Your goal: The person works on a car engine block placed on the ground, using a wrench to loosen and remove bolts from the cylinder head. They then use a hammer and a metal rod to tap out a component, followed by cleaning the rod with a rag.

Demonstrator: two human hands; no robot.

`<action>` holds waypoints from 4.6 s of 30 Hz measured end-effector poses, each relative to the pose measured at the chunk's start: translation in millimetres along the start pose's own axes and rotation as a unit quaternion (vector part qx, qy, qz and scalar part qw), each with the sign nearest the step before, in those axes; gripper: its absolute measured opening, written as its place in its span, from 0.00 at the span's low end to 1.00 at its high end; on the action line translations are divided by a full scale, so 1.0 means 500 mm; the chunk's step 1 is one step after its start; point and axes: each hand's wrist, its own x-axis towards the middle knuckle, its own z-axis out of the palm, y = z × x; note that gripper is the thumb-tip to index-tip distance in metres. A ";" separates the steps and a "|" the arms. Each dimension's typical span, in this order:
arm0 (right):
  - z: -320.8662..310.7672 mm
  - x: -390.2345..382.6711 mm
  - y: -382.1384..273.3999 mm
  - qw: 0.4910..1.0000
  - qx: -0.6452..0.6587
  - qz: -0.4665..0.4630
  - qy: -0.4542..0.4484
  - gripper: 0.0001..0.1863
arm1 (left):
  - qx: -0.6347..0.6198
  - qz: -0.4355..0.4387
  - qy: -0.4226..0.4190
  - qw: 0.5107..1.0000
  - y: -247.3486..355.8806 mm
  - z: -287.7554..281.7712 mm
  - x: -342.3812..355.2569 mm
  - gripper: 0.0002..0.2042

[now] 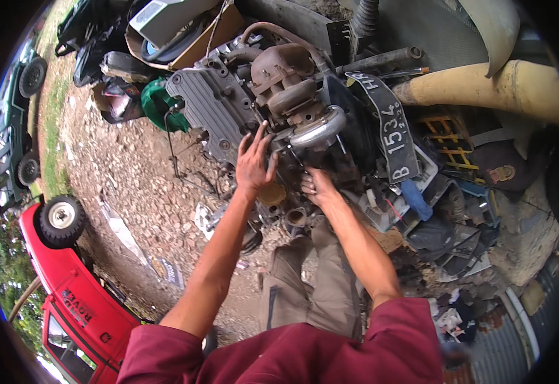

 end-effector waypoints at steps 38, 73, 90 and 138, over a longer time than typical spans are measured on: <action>-0.074 0.084 -0.054 0.701 -0.595 -0.380 -0.104 0.19 | 0.014 0.010 0.029 0.999 -0.002 0.004 0.001 0.21; 0.005 0.025 0.053 0.641 -0.658 -0.338 0.202 0.26 | 0.021 0.007 0.019 1.000 -0.008 0.004 -0.004 0.22; 0.182 -0.076 0.004 0.638 -0.716 -0.124 0.255 0.17 | 0.015 0.023 0.034 0.999 -0.011 0.009 0.002 0.22; -0.090 0.062 -0.043 0.482 -0.699 -0.529 -0.004 0.15 | 0.010 0.045 0.034 0.998 0.006 0.009 0.002 0.22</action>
